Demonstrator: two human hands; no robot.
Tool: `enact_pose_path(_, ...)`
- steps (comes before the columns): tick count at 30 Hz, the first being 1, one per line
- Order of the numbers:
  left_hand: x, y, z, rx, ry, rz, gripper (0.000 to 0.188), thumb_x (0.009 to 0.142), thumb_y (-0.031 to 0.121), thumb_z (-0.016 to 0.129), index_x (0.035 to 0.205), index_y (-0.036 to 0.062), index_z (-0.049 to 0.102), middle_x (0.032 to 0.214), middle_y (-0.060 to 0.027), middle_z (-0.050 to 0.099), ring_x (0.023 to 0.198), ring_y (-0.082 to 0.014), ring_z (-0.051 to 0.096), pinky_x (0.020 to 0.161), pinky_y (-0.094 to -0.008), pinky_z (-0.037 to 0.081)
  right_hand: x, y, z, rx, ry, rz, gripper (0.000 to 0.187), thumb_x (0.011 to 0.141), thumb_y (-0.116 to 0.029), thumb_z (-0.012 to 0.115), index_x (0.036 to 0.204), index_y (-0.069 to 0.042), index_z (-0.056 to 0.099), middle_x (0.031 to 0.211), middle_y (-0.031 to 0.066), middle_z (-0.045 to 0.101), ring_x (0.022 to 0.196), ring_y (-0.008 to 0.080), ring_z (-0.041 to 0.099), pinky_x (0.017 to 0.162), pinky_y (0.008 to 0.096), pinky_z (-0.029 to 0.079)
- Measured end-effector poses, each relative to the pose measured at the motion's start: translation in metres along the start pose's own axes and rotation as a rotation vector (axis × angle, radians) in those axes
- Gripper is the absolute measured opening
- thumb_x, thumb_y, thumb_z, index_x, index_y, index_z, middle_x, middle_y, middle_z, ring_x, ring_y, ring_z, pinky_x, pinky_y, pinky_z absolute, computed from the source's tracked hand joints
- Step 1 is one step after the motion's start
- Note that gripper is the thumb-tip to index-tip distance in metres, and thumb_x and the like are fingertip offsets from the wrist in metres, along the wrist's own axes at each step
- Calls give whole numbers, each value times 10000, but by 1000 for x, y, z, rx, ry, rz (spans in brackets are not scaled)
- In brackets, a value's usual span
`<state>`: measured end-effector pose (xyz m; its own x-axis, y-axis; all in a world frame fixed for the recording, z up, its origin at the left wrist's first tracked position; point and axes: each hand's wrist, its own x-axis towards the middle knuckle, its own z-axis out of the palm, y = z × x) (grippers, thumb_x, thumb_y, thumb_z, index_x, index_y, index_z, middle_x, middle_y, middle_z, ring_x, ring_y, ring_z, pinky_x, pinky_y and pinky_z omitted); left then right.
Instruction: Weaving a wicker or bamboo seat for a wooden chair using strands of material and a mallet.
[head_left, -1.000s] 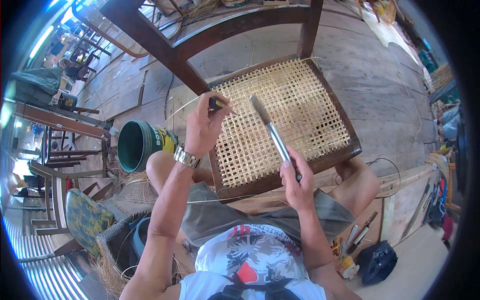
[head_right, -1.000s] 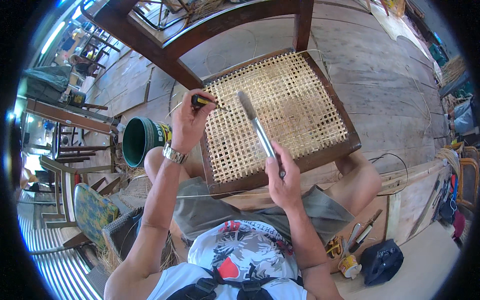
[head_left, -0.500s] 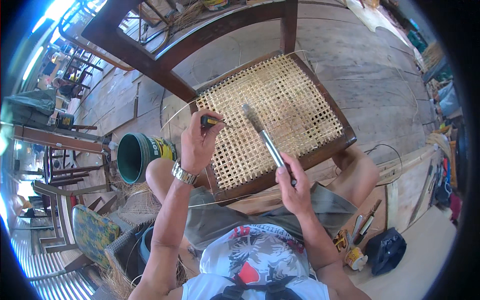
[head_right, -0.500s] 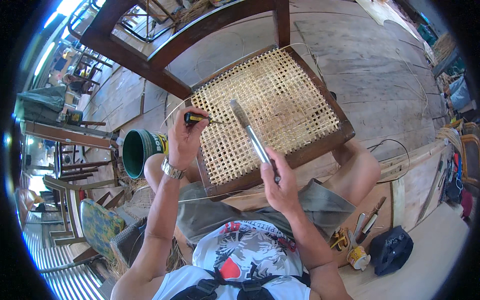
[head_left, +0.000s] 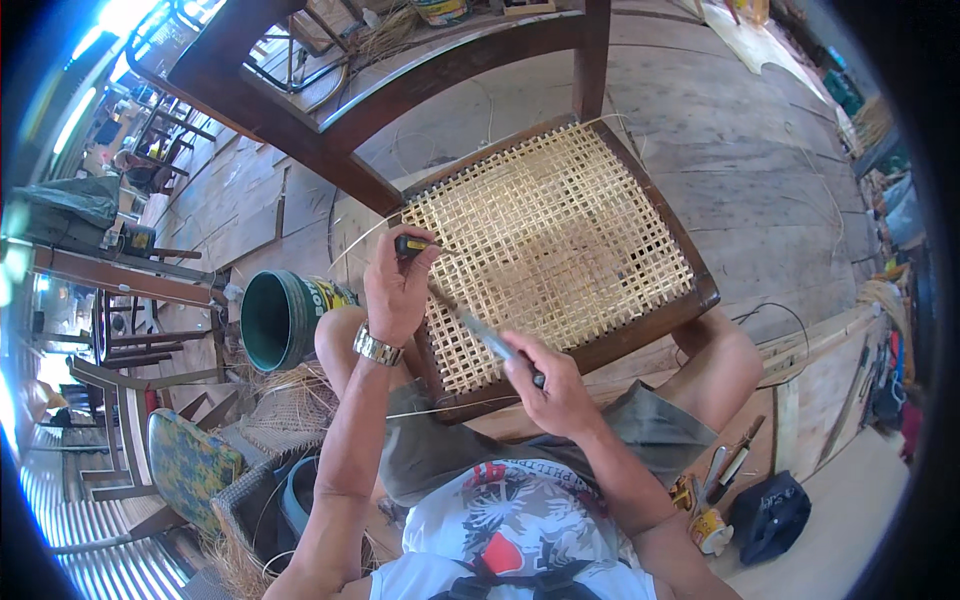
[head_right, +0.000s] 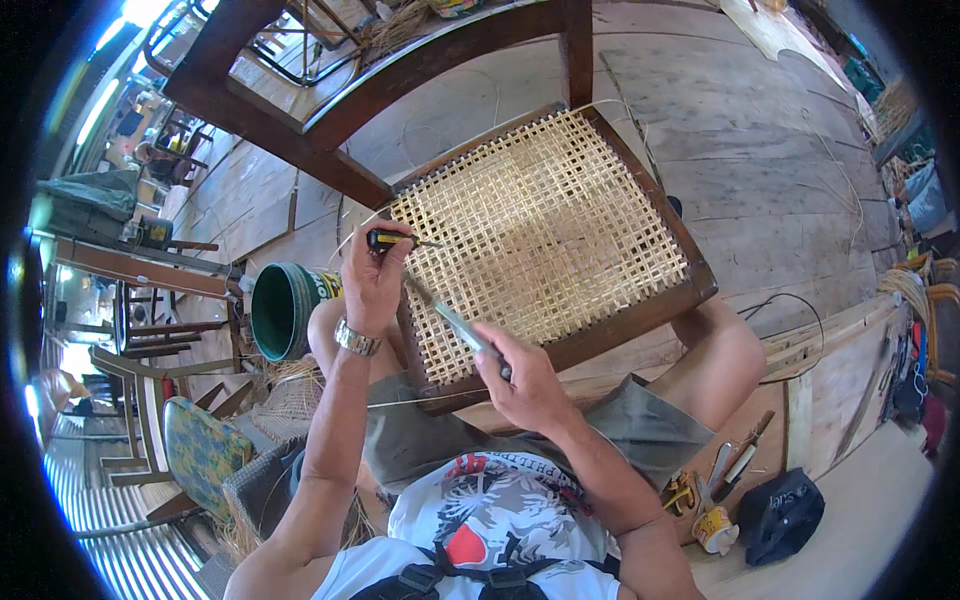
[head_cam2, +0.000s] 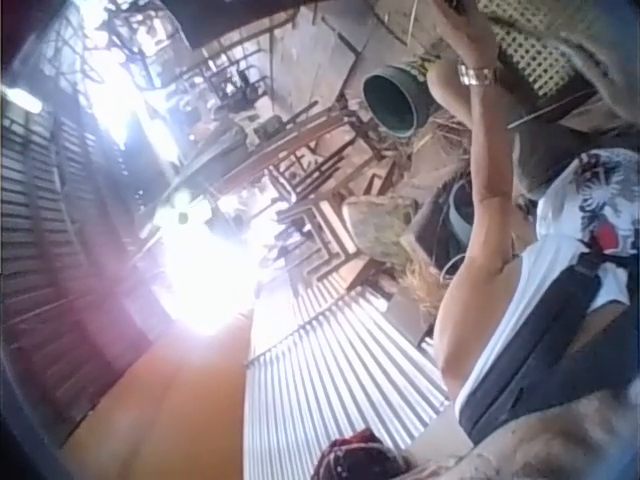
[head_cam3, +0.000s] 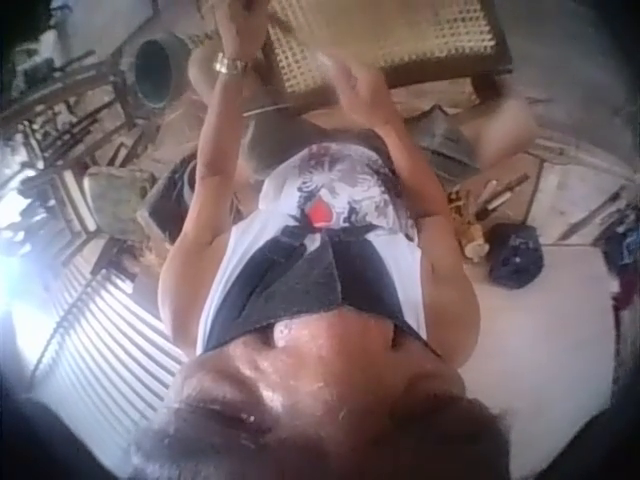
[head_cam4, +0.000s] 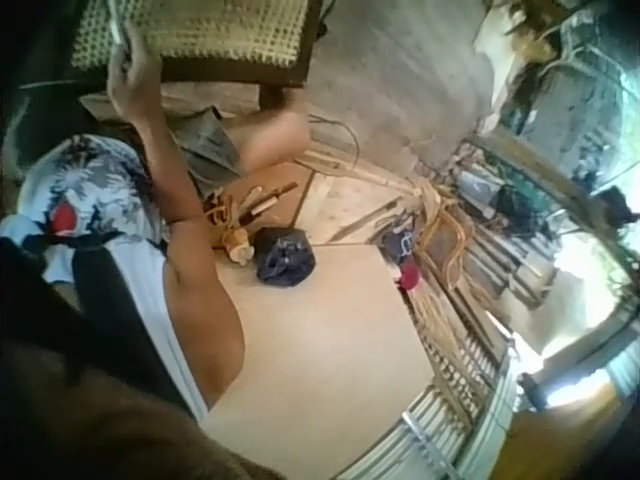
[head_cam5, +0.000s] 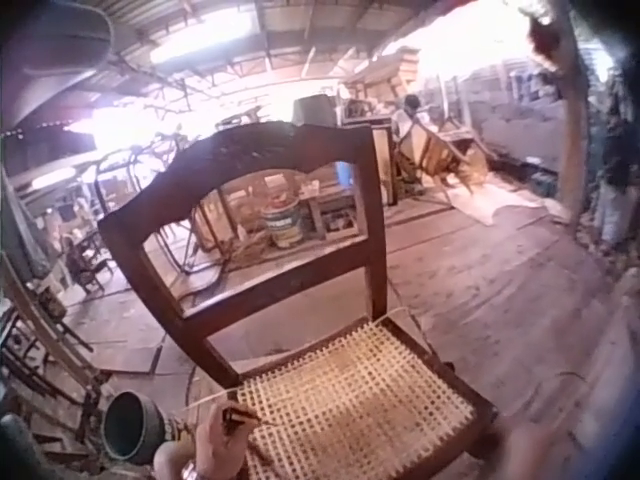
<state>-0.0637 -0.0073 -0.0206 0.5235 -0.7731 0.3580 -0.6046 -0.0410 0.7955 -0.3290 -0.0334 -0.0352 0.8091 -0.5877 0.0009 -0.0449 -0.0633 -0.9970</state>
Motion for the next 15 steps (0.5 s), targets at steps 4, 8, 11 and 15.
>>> enact_pose_path(4,2,4,-9,-214,103,3,209,958,37,746,1144,75,660,913,-24,698,809,-88,643,731,-255,520,-7,-7,-1,37,172,44,378,1028,-118,613,1379,21,600,941,41,665,791,92,567,735,273,495)
enact_pose_path(8,12,4,-10,9,83,-65,189,968,42,738,1138,71,661,890,-16,691,803,-70,631,724,-247,517,-4,-3,2,5,113,50,390,1026,-115,615,1391,22,592,952,42,654,813,85,560,752,262,488)
enact_pose_path(11,19,-1,-4,-62,147,-28,177,968,46,737,1127,70,661,892,-18,698,804,-76,636,722,-245,514,5,-13,2,-19,144,80,380,1028,-108,614,1384,25,593,941,36,648,799,80,552,730,256,479)
enact_pose_path(15,27,-4,-11,-135,241,23,168,972,45,732,1120,79,660,922,-19,717,827,-86,647,736,-254,518,5,-17,-5,-27,159,14,360,1036,-105,606,1374,17,600,880,5,613,744,60,525,655,243,447)
